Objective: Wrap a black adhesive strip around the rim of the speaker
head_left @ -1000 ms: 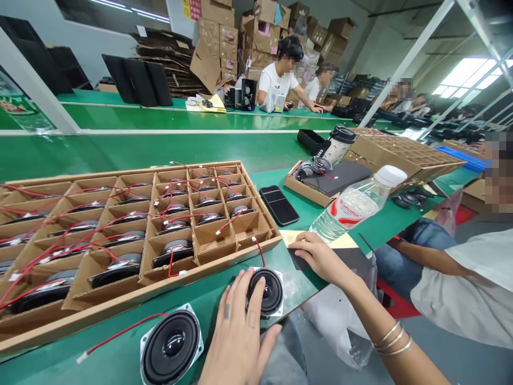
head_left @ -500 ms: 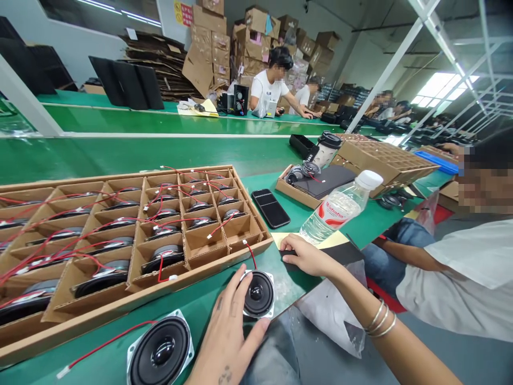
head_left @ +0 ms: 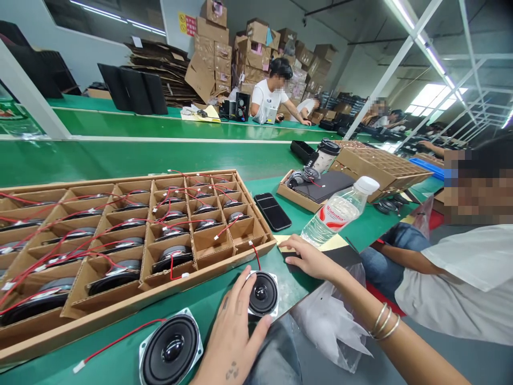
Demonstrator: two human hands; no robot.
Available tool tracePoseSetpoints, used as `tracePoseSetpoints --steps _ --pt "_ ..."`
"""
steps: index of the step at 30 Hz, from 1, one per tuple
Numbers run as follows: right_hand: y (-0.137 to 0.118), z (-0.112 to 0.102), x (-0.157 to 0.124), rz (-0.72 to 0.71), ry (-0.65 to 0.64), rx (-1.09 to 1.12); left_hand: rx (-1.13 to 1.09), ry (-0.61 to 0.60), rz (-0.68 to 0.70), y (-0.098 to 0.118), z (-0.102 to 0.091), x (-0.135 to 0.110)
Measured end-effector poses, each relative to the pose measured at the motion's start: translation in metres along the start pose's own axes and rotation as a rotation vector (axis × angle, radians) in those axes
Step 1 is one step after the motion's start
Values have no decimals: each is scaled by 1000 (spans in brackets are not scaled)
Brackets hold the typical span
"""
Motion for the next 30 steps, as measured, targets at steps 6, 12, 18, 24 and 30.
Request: tracePoseSetpoints --steps 6,12,18,24,30 --pt "1 11 -17 -71 203 -75 -58 42 -11 0 0 -1" --pt "-13 13 -39 -13 399 -121 -3 39 28 0 -2 3" --pt "-33 -1 -124 82 653 -170 12 53 40 -3 0 6" --pt "-37 -13 -149 175 694 -276 -2 62 18 2 1 6" --pt "-21 -11 -75 -71 528 -299 -15 33 9 2 0 5"
Point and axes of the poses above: each hand's wrist, its own x-axis towards the middle knuckle, its own z-axis out of the palm, y = z × x, the point moved 2 cm from there along x, towards the middle knuckle, and after that the axes turned 14 degrees about -z, right-handed, at the moved point
